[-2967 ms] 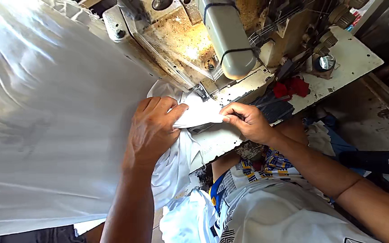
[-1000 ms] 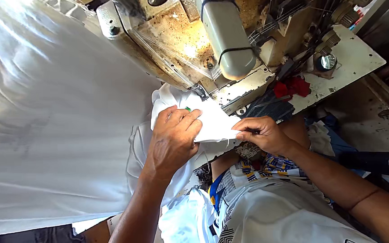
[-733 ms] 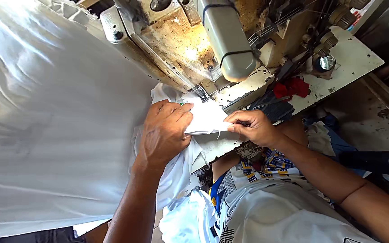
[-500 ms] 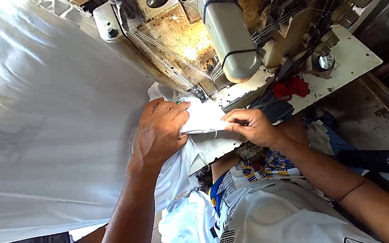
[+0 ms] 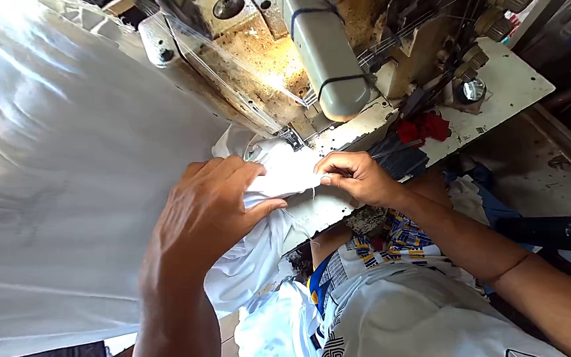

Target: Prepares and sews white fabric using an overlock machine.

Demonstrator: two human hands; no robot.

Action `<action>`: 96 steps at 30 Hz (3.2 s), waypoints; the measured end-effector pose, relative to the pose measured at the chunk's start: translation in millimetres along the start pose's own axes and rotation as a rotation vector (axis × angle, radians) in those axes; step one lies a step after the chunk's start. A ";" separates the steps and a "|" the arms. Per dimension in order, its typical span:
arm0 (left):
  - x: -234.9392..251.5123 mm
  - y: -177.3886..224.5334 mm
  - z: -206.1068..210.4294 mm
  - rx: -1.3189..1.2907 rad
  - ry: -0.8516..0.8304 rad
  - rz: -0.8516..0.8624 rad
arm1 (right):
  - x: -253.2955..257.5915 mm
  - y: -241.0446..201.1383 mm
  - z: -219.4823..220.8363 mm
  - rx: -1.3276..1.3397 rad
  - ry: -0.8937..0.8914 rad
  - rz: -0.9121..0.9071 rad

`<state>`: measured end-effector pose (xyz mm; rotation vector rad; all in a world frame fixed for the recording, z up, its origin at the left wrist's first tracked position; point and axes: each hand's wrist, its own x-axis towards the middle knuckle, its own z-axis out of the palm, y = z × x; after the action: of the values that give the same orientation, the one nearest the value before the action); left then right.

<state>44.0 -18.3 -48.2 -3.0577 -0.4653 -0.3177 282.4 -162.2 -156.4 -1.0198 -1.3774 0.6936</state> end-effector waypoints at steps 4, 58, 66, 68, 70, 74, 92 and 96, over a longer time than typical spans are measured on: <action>-6.5 34.9 -12.1 -0.123 0.075 0.131 | -5.7 -6.1 -3.4 -0.240 -0.128 -0.093; 16.1 -11.8 20.6 0.025 -0.011 0.102 | 1.8 3.5 0.7 -0.003 0.069 -0.068; -11.0 37.9 -22.7 -0.073 0.060 0.129 | 6.8 -2.6 -10.5 -0.153 -0.146 -0.138; -15.5 53.7 -12.7 -0.227 0.099 0.168 | -2.2 -12.9 -13.5 -0.231 -0.241 -0.168; -17.3 62.7 11.0 -0.426 0.151 0.209 | -12.9 -20.6 -13.4 -0.235 -0.275 -0.213; -16.5 64.4 59.9 -0.295 0.277 0.200 | -32.7 -22.8 -13.3 -0.210 -0.163 -0.237; -8.0 38.9 56.0 0.121 0.204 -0.006 | -49.6 -14.4 -16.2 -0.043 -0.013 -0.012; -1.5 25.1 52.4 0.097 0.205 0.011 | -38.3 -8.0 -11.0 -0.066 0.020 -0.026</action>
<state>60.4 -39.4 -99.9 -2.8920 -0.4382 -0.5824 287.6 -201.4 -165.6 -1.0568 -1.4018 0.6208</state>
